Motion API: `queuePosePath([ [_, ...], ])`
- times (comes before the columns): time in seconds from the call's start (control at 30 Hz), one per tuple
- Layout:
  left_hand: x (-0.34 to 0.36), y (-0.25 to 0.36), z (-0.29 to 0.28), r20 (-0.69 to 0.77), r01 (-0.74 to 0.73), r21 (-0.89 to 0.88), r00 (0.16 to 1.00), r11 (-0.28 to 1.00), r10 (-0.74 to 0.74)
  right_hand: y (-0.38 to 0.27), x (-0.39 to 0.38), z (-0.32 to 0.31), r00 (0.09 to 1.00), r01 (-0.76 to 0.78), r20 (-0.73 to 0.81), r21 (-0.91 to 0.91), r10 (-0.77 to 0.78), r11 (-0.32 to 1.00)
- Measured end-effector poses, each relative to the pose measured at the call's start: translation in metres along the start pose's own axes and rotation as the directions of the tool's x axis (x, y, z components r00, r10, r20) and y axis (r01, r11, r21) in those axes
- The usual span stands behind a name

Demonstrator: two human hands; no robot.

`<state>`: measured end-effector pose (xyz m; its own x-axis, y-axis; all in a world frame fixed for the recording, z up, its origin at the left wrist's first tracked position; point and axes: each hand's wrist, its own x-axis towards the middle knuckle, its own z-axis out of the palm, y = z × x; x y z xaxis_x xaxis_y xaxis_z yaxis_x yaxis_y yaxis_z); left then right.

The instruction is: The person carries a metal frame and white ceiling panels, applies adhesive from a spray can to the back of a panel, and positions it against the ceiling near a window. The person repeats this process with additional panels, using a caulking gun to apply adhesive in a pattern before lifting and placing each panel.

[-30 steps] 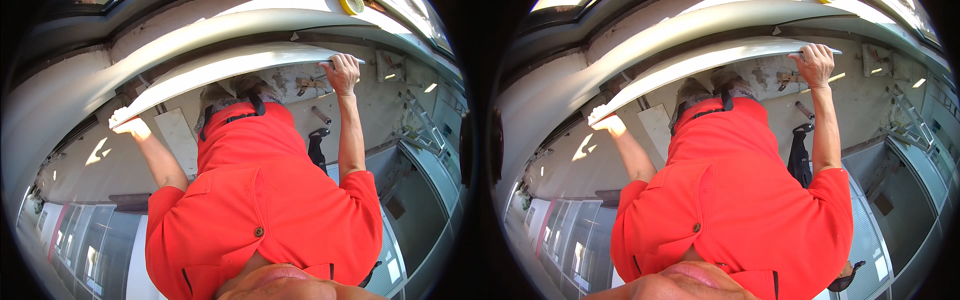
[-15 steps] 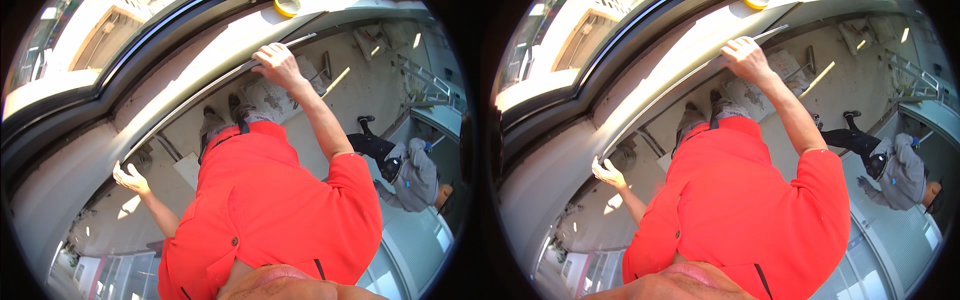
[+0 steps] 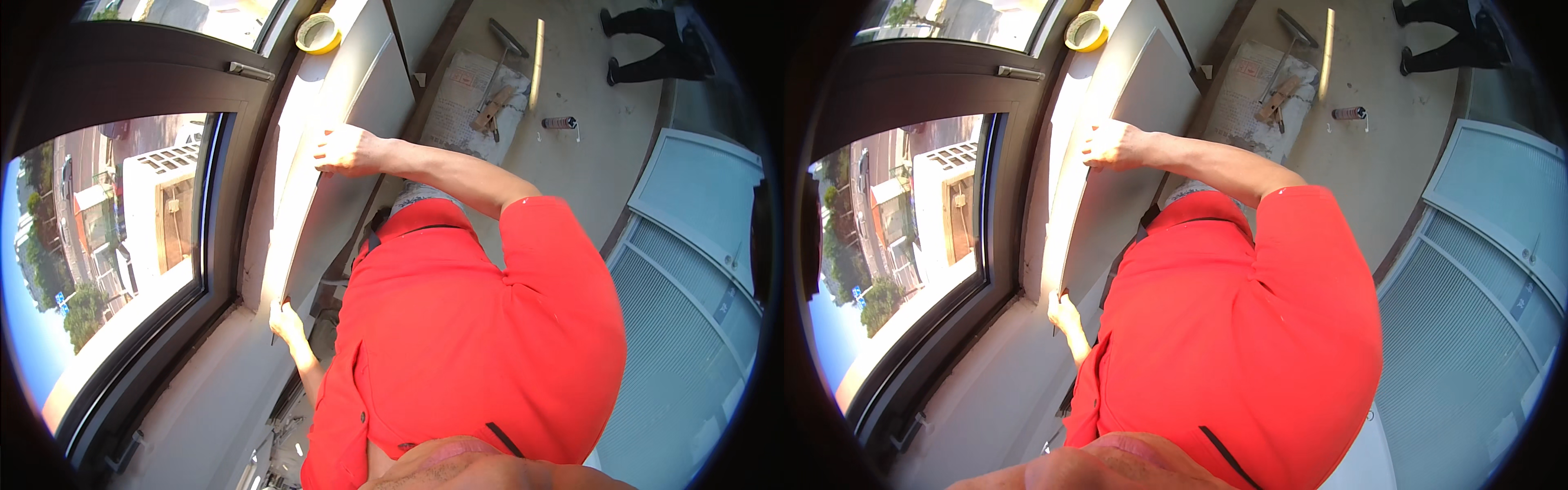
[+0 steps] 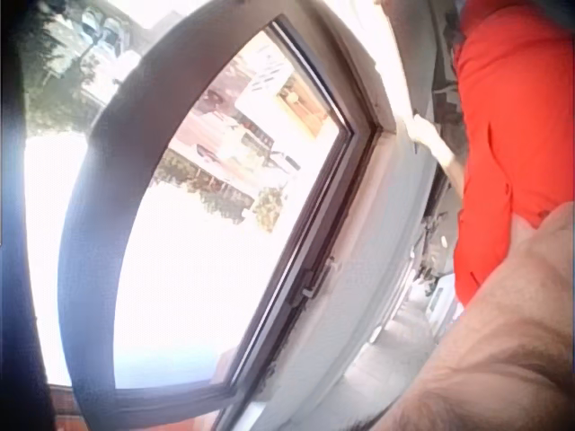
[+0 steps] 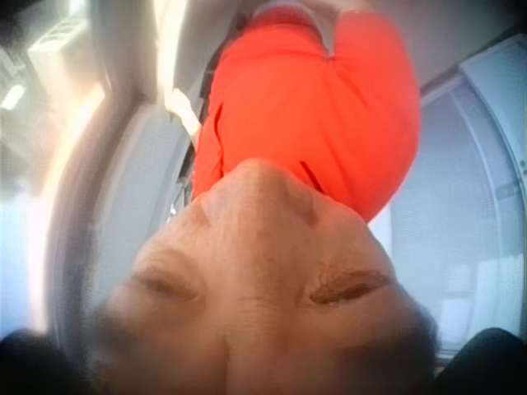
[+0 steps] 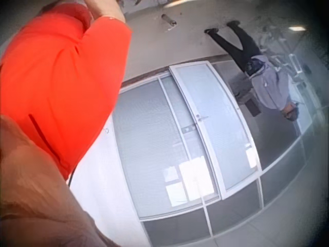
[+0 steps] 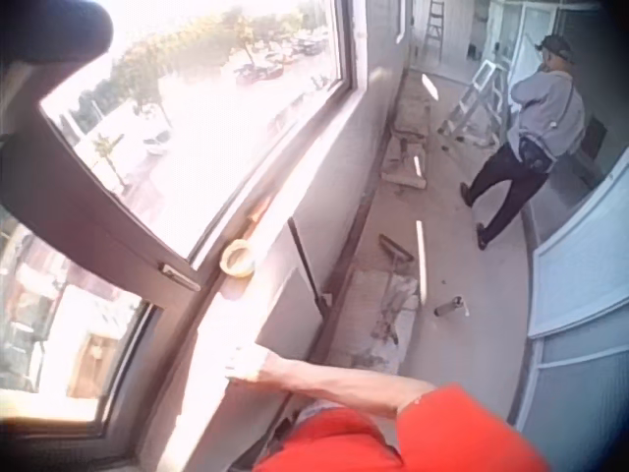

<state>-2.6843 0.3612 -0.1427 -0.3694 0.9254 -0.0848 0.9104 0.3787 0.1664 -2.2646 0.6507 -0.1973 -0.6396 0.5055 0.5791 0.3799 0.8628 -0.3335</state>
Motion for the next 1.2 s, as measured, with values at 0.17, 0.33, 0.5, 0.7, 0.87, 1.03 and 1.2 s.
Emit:
queuePosePath([
  [0.17, -0.007, 0.025, -0.015, -0.075, -0.087, 0.057, 0.993, 0.995, 0.091, 0.015, 0.009, -0.014, 0.995, 0.002, -0.101, 0.067, 0.005, 0.998],
  [0.33, 0.005, 0.059, -0.021, -0.094, -0.169, 0.077, 0.98, 0.983, 0.176, 0.036, 0.01, -0.031, 0.986, -0.005, -0.168, 0.056, 0.014, 0.998],
  [0.5, 0.011, 0.068, -0.01, -0.126, -0.119, 0.014, 0.985, 0.993, 0.119, 0.055, 0.01, -0.045, 0.989, -0.012, -0.149, 0.022, 0.015, 1.0],
  [0.7, 0.02, 0.087, -0.006, -0.093, -0.175, 0.088, 0.979, 0.981, 0.183, 0.073, 0.007, -0.053, 0.996, -0.084, -0.011, -0.032, 0.084, 0.996],
  [0.87, 0.022, 0.095, -0.008, -0.115, -0.21, 0.107, 0.968, 0.972, 0.222, 0.075, 0.009, -0.055, 0.995, -0.096, -0.019, -0.04, 0.095, 0.995],
  [1.03, 0.016, 0.096, -0.004, -0.106, -0.23, 0.025, 0.967, 0.973, 0.231, 0.08, 0.011, -0.055, 0.994, -0.102, 0.037, 0.023, 0.101, 0.994],
  [1.2, 0.014, 0.095, -0.001, -0.068, -0.173, 0.045, 0.982, 0.984, 0.176, 0.084, 0.014, -0.051, 0.993, -0.104, 0.062, 0.02, 0.102, 0.994],
])
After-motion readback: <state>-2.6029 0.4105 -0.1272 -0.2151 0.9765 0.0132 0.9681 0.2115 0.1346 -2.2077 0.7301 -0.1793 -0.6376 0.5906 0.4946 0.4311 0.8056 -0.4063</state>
